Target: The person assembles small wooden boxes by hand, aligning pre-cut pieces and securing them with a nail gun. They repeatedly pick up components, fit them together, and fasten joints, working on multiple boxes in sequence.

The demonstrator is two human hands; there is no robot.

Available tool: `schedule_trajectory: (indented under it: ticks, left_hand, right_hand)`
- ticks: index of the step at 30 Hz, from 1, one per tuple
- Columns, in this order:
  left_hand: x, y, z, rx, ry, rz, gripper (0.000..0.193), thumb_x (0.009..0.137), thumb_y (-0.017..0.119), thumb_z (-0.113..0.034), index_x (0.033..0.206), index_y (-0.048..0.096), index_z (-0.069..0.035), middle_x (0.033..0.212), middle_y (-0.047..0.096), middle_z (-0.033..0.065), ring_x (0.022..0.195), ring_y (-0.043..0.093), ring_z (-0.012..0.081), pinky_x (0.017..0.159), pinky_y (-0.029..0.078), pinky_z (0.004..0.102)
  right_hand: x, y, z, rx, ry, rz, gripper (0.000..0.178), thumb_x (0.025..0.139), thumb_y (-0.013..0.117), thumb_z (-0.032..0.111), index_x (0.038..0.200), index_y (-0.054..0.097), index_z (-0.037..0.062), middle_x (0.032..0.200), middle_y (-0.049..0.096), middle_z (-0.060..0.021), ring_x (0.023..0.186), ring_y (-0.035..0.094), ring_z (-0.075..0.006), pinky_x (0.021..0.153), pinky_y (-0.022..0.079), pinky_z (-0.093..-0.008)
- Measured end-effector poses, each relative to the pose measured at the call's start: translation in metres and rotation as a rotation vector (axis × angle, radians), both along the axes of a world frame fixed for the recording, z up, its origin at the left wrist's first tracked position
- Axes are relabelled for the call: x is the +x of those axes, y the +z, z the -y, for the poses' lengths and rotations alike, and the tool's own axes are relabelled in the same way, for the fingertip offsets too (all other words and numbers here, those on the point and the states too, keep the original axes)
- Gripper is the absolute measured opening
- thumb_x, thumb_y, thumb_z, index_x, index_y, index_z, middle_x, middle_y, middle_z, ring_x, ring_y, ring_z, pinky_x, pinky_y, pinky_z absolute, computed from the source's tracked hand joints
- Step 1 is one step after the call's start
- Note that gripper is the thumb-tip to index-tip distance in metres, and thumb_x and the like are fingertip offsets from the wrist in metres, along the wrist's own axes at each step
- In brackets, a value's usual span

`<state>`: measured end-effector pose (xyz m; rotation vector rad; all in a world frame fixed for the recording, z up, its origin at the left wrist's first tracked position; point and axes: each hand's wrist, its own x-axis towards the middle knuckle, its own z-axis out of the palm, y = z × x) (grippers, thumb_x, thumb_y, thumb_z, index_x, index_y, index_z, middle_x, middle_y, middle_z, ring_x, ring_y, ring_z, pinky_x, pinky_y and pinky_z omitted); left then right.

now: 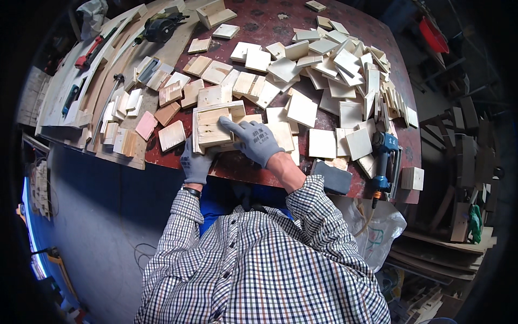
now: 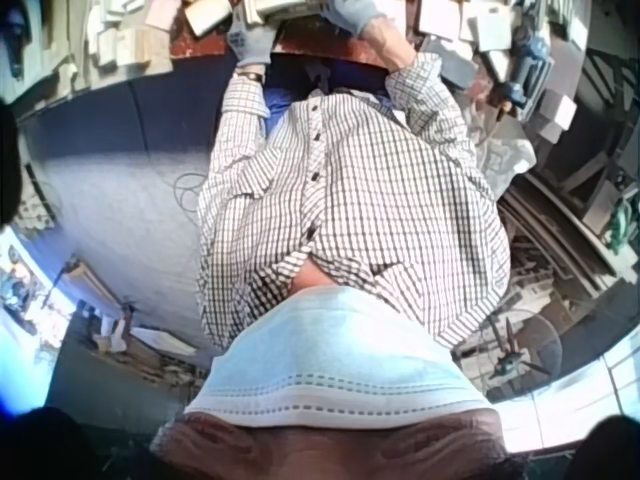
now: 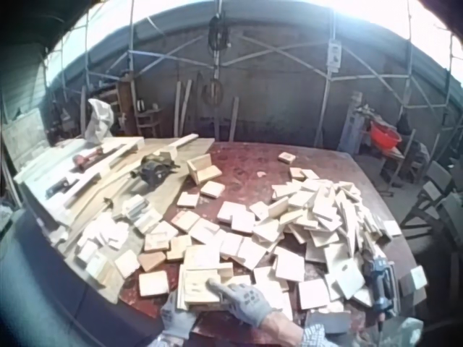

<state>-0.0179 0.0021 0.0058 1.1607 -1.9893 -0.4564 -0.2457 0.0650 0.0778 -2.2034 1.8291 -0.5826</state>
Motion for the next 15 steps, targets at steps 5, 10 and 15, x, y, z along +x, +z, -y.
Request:
schedule_trajectory:
  ticks: [5, 10, 15]
  left_hand:
    - [0.0024, -0.0004, -0.0016, 0.07, -0.003, -0.046, 0.077, 0.08, 0.089, -0.05, 0.134, 0.059, -0.005, 0.123, 0.069, 0.0186, 0.106, 0.071, 0.0386, 0.089, 0.058, 0.045]
    - [-0.001, 0.0048, -0.0017, 0.091, -0.001, -0.051, 0.079, 0.079, 0.089, -0.052, 0.134, 0.058, -0.005, 0.121, 0.071, 0.0187, 0.105, 0.072, 0.0386, 0.089, 0.058, 0.0463]
    - [0.0012, -0.0032, -0.0006, 0.096, 0.013, -0.089, 0.079, 0.079, 0.088, -0.055, 0.132, 0.058, -0.005, 0.118, 0.071, 0.0184, 0.104, 0.071, 0.0393, 0.088, 0.058, 0.0465]
  right_hand:
    - [0.0014, 0.0012, -0.0007, -0.007, 0.003, 0.017, 0.079, 0.089, 0.068, 0.01, 0.161, 0.04, 0.0258, 0.114, 0.066, -0.0142, 0.1, 0.067, -0.036, 0.09, 0.055, -0.0474]
    - [0.0009, -0.0011, 0.0001, -0.025, -0.007, 0.064, 0.079, 0.088, 0.07, 0.011, 0.16, 0.041, 0.0255, 0.117, 0.065, -0.0151, 0.106, 0.067, -0.0368, 0.093, 0.054, -0.0472]
    - [0.0025, 0.0008, -0.0019, -0.013, -0.004, 0.073, 0.081, 0.087, 0.071, 0.011, 0.161, 0.039, 0.0237, 0.121, 0.064, -0.0171, 0.107, 0.066, -0.0384, 0.095, 0.054, -0.0474]
